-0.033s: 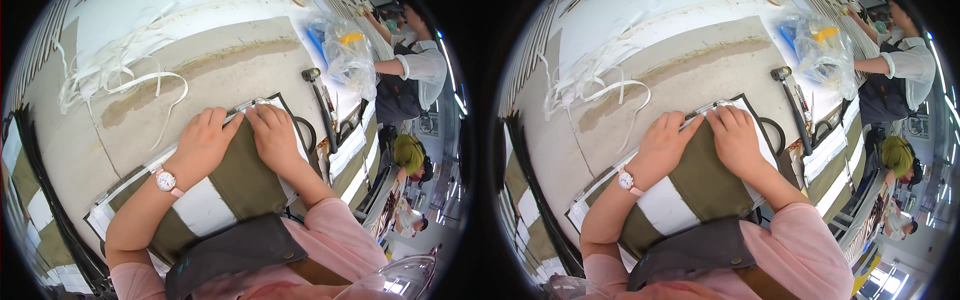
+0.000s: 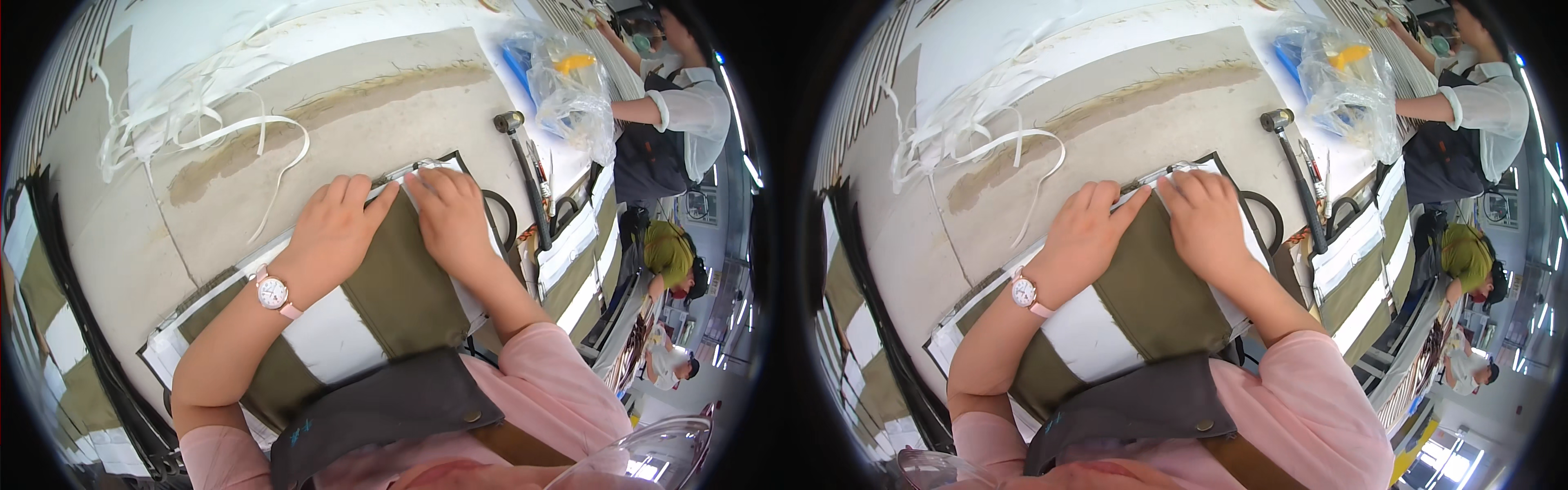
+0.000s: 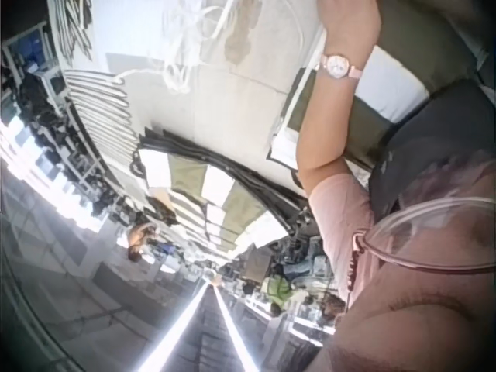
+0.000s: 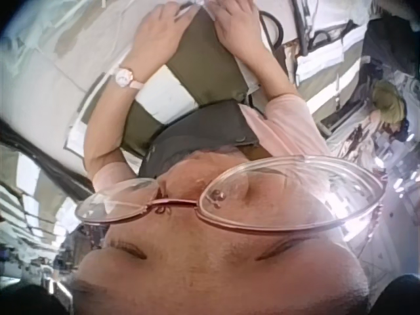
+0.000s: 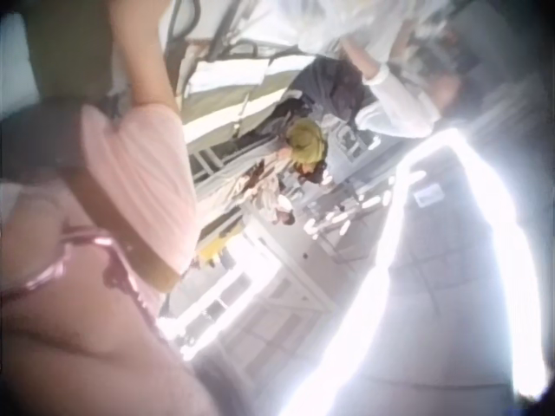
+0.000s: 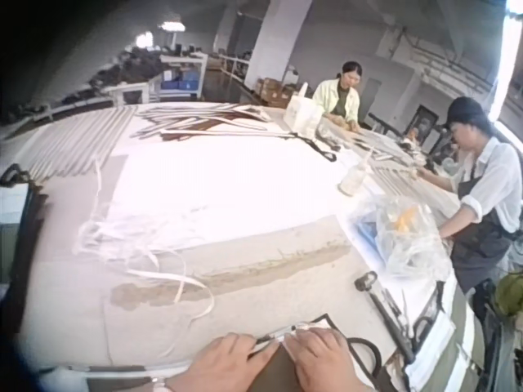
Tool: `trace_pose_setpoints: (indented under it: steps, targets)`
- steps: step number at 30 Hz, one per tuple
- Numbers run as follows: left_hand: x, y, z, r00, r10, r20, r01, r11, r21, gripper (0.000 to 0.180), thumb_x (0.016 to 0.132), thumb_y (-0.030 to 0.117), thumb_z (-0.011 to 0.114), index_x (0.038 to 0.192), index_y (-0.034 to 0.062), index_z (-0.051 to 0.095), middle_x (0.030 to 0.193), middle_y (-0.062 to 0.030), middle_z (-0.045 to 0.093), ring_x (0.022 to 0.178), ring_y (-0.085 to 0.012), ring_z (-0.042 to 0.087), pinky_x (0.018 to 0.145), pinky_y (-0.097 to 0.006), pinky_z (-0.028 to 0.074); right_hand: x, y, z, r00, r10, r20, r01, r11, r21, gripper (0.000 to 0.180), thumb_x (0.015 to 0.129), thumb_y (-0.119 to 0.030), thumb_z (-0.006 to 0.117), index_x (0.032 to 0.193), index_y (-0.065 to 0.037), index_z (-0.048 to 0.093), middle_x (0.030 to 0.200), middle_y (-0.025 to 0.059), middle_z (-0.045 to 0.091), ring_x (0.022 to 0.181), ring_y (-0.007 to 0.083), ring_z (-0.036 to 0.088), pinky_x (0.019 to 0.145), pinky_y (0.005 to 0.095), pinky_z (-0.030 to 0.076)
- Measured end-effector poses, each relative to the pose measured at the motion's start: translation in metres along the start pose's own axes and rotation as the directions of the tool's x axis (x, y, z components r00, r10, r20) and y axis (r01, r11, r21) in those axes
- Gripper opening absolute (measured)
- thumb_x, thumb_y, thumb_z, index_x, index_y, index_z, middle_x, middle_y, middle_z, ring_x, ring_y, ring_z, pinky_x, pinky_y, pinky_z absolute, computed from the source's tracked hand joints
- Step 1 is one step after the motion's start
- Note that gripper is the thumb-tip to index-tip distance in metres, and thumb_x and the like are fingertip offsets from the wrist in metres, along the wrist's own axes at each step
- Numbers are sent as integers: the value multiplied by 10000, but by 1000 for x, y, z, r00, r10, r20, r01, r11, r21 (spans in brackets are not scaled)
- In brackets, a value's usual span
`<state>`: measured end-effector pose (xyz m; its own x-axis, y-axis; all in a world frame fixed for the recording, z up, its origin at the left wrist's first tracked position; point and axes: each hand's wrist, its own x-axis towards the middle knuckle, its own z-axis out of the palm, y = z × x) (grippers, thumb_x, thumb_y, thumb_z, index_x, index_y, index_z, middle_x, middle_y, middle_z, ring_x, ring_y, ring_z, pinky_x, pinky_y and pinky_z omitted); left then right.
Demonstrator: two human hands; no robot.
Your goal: The person assembles a green and white striped bag by hand. They thread white elastic straps through the fabric, fold the edges, and secure them with metal rivets using a hammer. The person repeats this process for multiple straps on the bag.
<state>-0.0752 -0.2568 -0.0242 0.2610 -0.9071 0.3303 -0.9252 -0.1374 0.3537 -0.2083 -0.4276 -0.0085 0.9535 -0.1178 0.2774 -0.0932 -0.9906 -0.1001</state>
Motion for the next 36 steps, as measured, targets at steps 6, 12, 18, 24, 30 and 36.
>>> trace_pose_setpoints:
  steps: [6,12,18,24,30,36]
  targets:
    - [-48,2,-32,996,-30,82,19,992,123,512,823,71,643,1329,12,590,1241,-129,564,1164,-269,530,979,-405,445,5,23,8,986,155,-54,-136,955,263,336,796,44,578,1061,-61,754,1126,103,717,1098,334,590,960,424,475]
    - [-168,14,-103,903,-413,114,377,893,246,528,827,89,701,1333,8,575,1421,-118,533,1322,-296,488,1132,-478,350,12,27,2,989,129,-67,-118,982,150,189,829,-33,639,997,-41,726,1021,128,713,988,354,605,911,442,470]
    - [-235,30,-129,752,-655,-69,626,679,382,505,864,89,688,1354,41,574,1413,-118,538,1305,-309,503,1131,-506,340,62,-32,4,974,-166,154,112,944,311,198,842,-164,741,975,-30,680,1033,132,679,952,342,618,875,457,464]
    - [-248,31,-126,719,-680,-143,674,633,380,528,866,117,694,1373,52,564,1385,-122,542,1270,-307,512,1118,-516,340,93,-111,10,828,-369,423,86,828,555,291,908,-258,692,983,17,633,980,203,645,935,398,615,829,463,492]
    - [-249,23,-122,715,-686,-137,674,623,396,530,858,176,706,1361,68,578,1371,-119,537,1257,-281,507,1113,-535,327,102,-242,43,821,-556,133,367,690,624,97,840,-84,662,869,2,626,902,188,613,894,369,604,826,464,495]
    - [-256,23,-124,714,-685,-147,673,611,417,515,854,228,716,1335,82,606,1358,-119,546,1246,-260,513,1098,-545,334,112,-294,72,808,-565,168,318,657,683,50,850,-18,625,899,-16,621,916,153,605,919,357,586,828,459,467]
